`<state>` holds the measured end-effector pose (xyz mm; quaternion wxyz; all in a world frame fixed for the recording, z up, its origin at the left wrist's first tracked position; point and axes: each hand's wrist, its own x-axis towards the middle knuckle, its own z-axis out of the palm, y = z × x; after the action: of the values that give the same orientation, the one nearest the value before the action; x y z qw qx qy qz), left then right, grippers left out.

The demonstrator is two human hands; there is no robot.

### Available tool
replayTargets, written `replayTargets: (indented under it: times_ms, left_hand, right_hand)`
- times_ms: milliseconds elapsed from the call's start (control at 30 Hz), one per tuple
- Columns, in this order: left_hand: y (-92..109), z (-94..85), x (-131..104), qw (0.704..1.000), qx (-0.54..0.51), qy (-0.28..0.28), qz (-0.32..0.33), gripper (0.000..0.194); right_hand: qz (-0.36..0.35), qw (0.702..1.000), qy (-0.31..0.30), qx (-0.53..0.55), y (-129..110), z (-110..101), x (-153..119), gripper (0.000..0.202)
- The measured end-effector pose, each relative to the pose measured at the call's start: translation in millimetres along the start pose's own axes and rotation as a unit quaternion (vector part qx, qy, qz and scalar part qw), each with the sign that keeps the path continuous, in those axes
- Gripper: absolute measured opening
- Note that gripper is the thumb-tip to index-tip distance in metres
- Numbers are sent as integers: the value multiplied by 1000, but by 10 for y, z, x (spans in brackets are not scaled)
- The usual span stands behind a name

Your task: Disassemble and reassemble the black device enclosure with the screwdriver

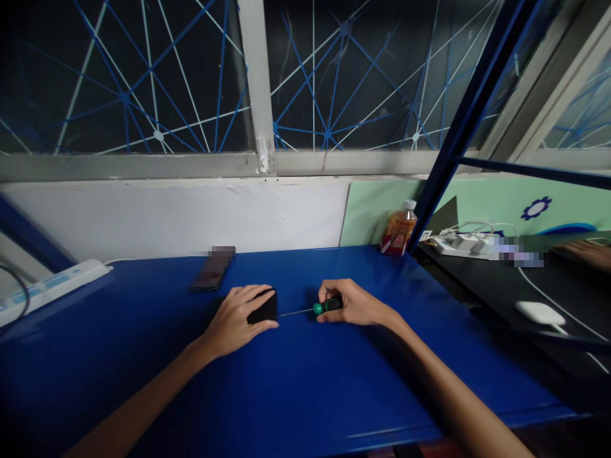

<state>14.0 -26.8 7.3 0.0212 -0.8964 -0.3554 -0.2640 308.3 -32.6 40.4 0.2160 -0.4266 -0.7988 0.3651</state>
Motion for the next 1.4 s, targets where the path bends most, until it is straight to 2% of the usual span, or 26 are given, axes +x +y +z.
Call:
replayTargets:
  times_ms: [167,333,400,500,633,733,900,1067,1233,1400]
  left_hand:
    - [-8,-4,0,1000,1,0,-4,54]
    - [-10,-19,7,1000,-3,7,-6,54]
    - [-2,-27,8,1000,-4,6,-6,53]
    - [10,-36,7,1000,-1,2,-7,53]
    - [11,-38,9,1000,3,-6,-8,53]
    - [4,-38,12,1000,1,-3,-7,55]
    - [8,-48,19,1000,-5,8,-1,53]
    - [10,-28,8,1000,2,-7,3,54]
    - [3,7,-12,1000,6,-5,11,54]
    - [10,8,-8,1000,14,-16,7,55]
  right_hand:
    - [19,999,-21,-34,14,-25,5,32]
    - [-13,997,-1,-73,-38,-18,16,37]
    - [-7,998,-3,-64,-53,-2,17,38]
    - [-13,999,9,-35,-55,21,10,31]
    - [-9,1000,14,10,-35,20,1,36]
    - [-2,1000,3,-9,-30,-2,-3,32]
    - [-9,998,5,-69,-56,-9,5,37]
    - [-8,999,-1,-42,-59,22,9,31]
    - [-3,1000,6,-1,-31,10,-5,34]
    - [2,997,-5,-71,-48,-31,-6,34]
